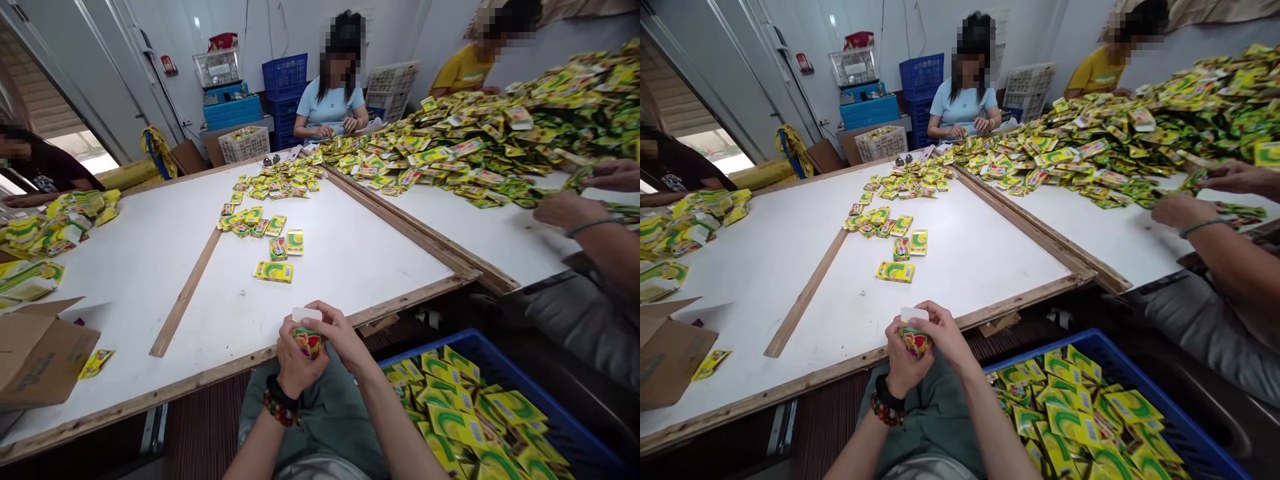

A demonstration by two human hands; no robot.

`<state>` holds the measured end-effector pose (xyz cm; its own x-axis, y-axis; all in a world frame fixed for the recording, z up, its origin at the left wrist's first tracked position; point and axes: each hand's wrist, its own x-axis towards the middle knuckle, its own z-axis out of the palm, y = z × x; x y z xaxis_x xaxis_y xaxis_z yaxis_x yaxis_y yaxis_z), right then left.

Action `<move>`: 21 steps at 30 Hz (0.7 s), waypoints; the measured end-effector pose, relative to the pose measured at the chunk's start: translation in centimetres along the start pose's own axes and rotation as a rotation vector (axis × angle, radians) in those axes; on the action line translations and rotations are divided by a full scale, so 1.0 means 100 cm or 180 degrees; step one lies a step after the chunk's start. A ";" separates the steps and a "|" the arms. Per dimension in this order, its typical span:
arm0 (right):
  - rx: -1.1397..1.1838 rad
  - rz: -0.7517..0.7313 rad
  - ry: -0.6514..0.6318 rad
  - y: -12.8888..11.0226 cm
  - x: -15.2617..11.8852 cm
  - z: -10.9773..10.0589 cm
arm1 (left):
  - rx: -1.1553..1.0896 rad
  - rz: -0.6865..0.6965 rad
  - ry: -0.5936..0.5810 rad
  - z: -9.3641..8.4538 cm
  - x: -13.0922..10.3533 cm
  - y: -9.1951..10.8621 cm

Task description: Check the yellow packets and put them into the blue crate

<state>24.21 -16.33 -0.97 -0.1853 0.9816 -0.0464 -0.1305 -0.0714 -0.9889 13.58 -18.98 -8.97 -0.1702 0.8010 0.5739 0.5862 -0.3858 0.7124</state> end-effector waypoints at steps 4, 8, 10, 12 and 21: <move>-0.0528 -0.0264 -0.0432 -0.006 -0.010 -0.001 | -0.0285 -0.0012 -0.0151 -0.003 0.006 0.009; -0.0802 -0.0457 -0.0001 -0.010 -0.011 0.000 | -0.0222 -0.0331 -0.0228 -0.006 0.018 0.020; -0.0716 -0.0499 0.0251 -0.011 -0.005 0.002 | -0.0124 -0.0321 -0.0252 -0.007 0.025 0.020; -0.0590 -0.0492 0.0253 -0.011 0.003 0.001 | -0.0073 -0.0321 -0.0413 -0.007 0.031 0.018; -0.0598 -0.0531 -0.0145 -0.002 0.006 -0.008 | -0.0332 -0.0498 -0.0748 -0.005 0.036 0.012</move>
<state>24.95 -15.59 -0.87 -0.2205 0.9677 0.1220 0.0194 0.1294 -0.9914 13.33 -16.83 -5.85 -0.0569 0.9337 0.3535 0.4807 -0.2847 0.8294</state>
